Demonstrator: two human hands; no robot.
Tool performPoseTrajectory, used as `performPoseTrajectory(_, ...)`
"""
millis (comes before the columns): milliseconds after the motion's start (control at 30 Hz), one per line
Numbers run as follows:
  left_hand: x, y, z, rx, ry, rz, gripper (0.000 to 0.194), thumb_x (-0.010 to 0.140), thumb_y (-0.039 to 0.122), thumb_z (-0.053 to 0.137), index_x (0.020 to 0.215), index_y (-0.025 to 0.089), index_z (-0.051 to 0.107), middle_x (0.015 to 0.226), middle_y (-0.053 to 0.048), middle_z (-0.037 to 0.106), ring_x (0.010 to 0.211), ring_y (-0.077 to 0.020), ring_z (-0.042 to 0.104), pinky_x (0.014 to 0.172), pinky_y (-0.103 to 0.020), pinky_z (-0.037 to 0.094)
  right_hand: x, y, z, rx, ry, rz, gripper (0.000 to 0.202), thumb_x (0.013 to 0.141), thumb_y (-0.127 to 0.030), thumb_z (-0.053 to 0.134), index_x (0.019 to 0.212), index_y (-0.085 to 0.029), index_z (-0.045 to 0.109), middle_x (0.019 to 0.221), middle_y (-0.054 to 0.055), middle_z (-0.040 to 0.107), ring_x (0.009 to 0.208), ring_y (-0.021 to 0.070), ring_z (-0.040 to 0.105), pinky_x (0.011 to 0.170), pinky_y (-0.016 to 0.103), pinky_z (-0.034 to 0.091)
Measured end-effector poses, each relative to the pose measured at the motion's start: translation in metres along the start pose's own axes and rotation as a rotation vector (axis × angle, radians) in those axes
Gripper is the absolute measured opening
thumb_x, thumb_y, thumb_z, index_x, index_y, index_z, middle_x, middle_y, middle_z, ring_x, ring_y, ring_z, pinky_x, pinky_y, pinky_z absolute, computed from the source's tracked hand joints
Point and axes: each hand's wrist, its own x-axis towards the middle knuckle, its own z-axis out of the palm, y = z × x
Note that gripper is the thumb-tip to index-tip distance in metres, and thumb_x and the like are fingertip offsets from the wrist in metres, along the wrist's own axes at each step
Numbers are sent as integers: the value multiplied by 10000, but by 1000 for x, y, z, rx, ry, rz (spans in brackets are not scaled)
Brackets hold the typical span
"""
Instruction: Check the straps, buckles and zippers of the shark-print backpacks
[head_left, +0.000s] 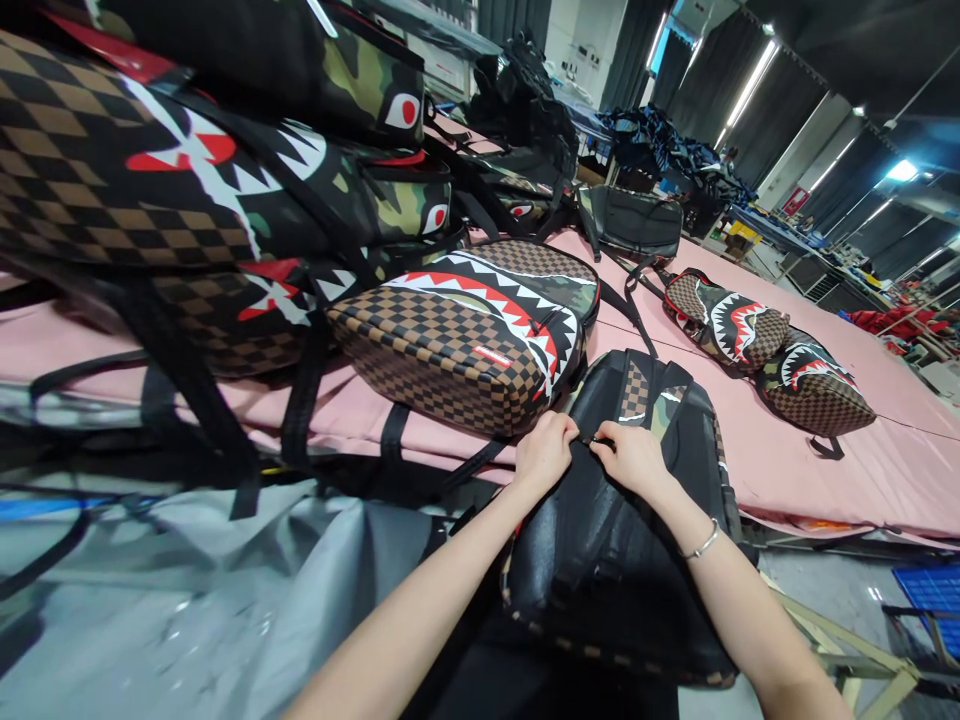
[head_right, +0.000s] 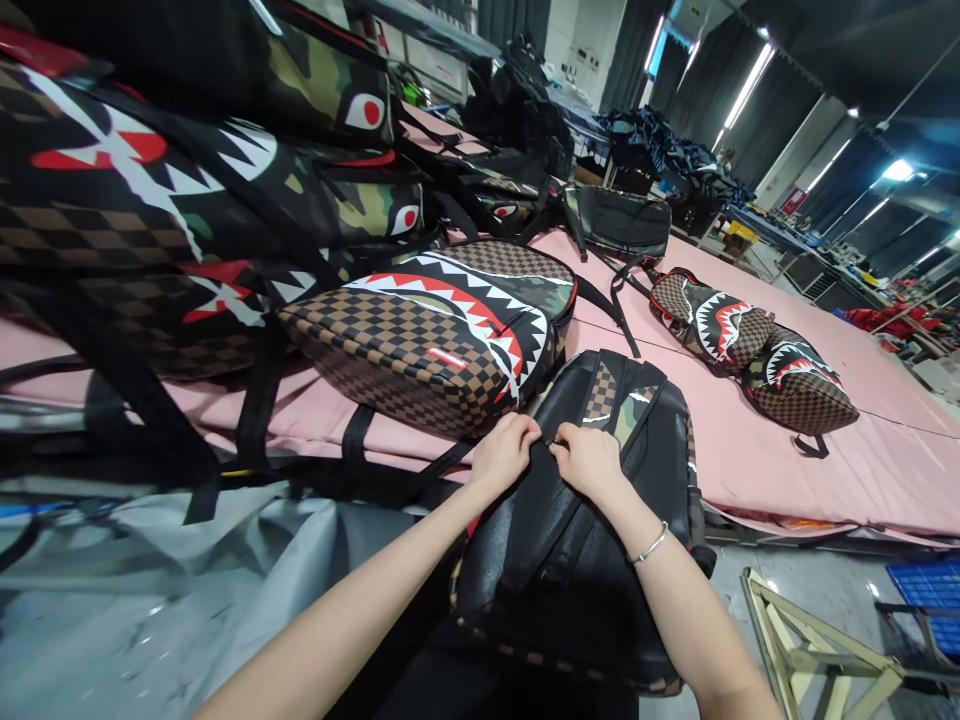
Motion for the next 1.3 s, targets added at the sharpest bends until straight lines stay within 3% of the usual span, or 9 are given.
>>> performPoseTrajectory(133,-3,0,-16,-147,57,-92,272,841,321,320,659,184,469,672,-29,527,681,-159,530,653,-276,418,0,12,3,350,72,37,161,803,-338,541,869,-217,626,779,6,660,708,162,610,657,263,437)
performPoseTrajectory(233,-18,6,-30,-376,-42,-137,475,874,464,172,562,187,398,521,-10,470,526,-127,494,545,-252,417,-3,28,-1,722,237,75,227,770,-392,565,844,-184,617,852,15,659,755,153,609,708,261,457)
performPoseTrajectory(333,-34,16,-31,-681,-207,-230,466,798,568,369,676,144,519,665,-41,579,611,-132,557,593,-253,451,-10,50,-6,915,392,139,310,752,-444,567,877,-164,611,851,34,653,785,164,601,752,283,459)
performPoseTrajectory(433,-42,29,-18,-701,-310,-255,447,683,510,579,925,134,566,863,-71,641,776,-172,606,719,-300,478,-21,70,-5,1000,474,191,356,749,-451,549,931,-150,602,860,51,642,783,161,591,756,292,464)
performPoseTrajectory(567,-44,51,-2,-673,-381,-282,541,638,431,656,1060,114,538,836,-68,667,795,-194,622,773,-339,473,-34,80,10,1005,507,243,326,771,-418,515,935,-147,592,854,56,630,788,161,587,765,304,466)
performPoseTrajectory(733,-52,62,-6,-1017,-612,-460,419,642,391,681,951,119,604,818,-70,682,721,-187,636,668,-292,493,-44,77,14,850,525,157,268,796,-340,511,989,-163,568,972,66,598,911,167,565,825,306,446)
performPoseTrajectory(933,-87,46,-28,-1180,-490,-575,379,621,305,721,964,168,634,544,32,602,515,-98,568,592,-206,477,-59,69,-1,638,552,-44,168,813,-283,518,931,-187,589,917,60,587,874,184,547,770,323,447)
performPoseTrajectory(1067,-113,50,-45,-1180,-421,-561,418,644,331,704,1032,197,623,535,45,578,456,-78,510,581,-213,471,-67,53,-12,532,545,-270,125,849,-227,490,926,-196,585,904,70,585,870,194,541,774,354,446)
performPoseTrajectory(1300,-140,59,-63,-1196,-451,-551,500,663,355,689,1129,210,576,435,65,457,359,-72,381,423,-194,373,-78,41,-39,497,459,-436,145,867,-201,490,994,-203,559,912,66,581,919,196,532,790,351,454)
